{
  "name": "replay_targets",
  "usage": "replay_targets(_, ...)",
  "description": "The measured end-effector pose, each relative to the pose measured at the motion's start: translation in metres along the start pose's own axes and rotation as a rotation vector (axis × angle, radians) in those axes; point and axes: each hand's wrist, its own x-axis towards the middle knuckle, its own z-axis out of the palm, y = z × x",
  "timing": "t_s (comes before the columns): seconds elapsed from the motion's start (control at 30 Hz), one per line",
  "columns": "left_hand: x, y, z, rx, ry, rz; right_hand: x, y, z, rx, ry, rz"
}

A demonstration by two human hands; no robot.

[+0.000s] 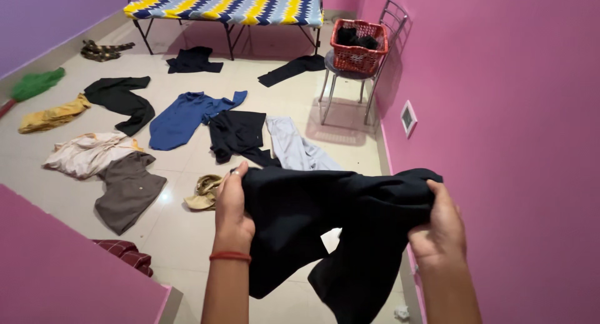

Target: The person picks up several garments and a blanket from the floor and places them into a laundry basket.

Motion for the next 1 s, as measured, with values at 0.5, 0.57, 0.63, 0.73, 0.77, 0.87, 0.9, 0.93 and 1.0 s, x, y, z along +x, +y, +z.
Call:
replay_targets(0.5, 0.004, -0.006, 0.031, 0.169, -0.102, 0.071, -0.007, -0.017, -0.010, 0.028, 0.019, 0.005)
replay_targets(0.57, 0.012, -0.005, 0.033, 0.153, -0.122, 0.068, -0.005, -0.016, -0.003, 0.039, 0.015, -0.003)
replay_targets(0.63, 0.025, -0.005, 0.036, 0.167, -0.092, 0.057, 0.001, -0.013, 0.006, 0.049, 0.014, -0.009)
replay_targets(0.73, 0.051, -0.001, 0.043, 0.146, -0.100, 0.059, 0.017, -0.007, 0.022, 0.041, 0.045, 0.000)
replay_targets(0.77, 0.060, 0.003, 0.044, 0.145, -0.110, 0.052, 0.024, -0.004, 0.031, 0.056, -0.002, -0.016)
replay_targets(0.87, 0.095, 0.011, 0.054, 0.126, -0.143, 0.025, 0.045, 0.004, 0.056, 0.077, -0.048, -0.047)
replay_targets(0.9, 0.109, 0.016, 0.059, 0.125, -0.141, 0.030, 0.052, 0.007, 0.068, 0.083, -0.054, -0.052)
replay_targets(0.93, 0.123, 0.021, 0.062, 0.123, -0.139, 0.037, 0.057, 0.010, 0.080, 0.085, -0.055, -0.060)
replay_targets(1.0, 0.154, 0.035, 0.069, 0.122, -0.157, 0.033, 0.072, 0.015, 0.107, 0.049, -0.010, -0.050)
